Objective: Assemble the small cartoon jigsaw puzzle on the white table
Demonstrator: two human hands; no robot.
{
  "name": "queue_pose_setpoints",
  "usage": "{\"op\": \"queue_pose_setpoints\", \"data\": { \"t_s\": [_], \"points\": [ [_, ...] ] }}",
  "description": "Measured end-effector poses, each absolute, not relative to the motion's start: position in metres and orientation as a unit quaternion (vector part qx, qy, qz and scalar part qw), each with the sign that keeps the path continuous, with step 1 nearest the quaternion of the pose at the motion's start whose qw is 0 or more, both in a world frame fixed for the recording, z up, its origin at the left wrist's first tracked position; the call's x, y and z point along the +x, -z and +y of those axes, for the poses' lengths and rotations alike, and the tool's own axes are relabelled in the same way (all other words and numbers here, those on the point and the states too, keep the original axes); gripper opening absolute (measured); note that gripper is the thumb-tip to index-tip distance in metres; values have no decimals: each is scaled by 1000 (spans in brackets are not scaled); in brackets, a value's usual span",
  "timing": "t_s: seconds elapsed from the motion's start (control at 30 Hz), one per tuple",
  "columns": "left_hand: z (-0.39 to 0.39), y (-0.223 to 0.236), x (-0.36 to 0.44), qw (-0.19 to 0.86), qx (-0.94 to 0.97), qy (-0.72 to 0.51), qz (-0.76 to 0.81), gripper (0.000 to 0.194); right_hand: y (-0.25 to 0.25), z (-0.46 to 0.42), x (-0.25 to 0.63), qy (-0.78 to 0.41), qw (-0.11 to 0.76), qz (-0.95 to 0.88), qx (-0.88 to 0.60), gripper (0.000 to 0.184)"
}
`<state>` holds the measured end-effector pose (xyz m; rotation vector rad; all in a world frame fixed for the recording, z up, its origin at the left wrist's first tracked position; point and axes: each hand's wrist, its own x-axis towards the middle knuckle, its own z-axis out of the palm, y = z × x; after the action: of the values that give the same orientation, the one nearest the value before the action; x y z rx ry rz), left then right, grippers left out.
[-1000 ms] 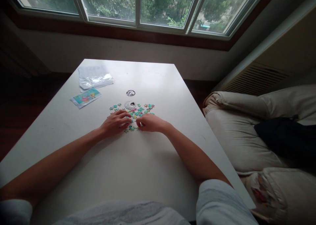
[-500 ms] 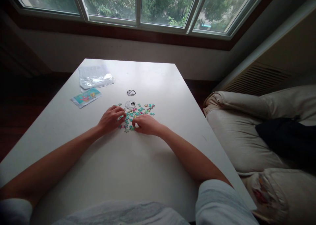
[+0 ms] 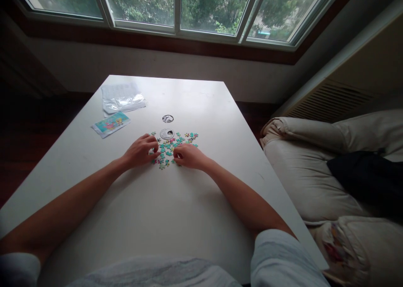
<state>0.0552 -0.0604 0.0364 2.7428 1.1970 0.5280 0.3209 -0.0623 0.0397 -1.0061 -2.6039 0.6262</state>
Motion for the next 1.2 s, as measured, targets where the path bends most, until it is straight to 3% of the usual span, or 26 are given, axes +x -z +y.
{"op": "queue_pose_setpoints", "data": {
  "t_s": [0.57,0.9,1.03,1.2],
  "points": [
    [-68,-40,63,63,932,-133,331,25,-33,-60,322,-143,141,-919,-339,9],
    [-54,-32,45,23,867,-200,456,15,-29,-35,347,-114,280,-836,-457,17],
    [-44,-19,35,21,839,-221,497,28,-14,-20,364,-70,310,-794,-518,24],
    [-40,-8,31,32,834,-198,514,45,3,-10,370,-74,235,-813,-528,43]
  ]
}}
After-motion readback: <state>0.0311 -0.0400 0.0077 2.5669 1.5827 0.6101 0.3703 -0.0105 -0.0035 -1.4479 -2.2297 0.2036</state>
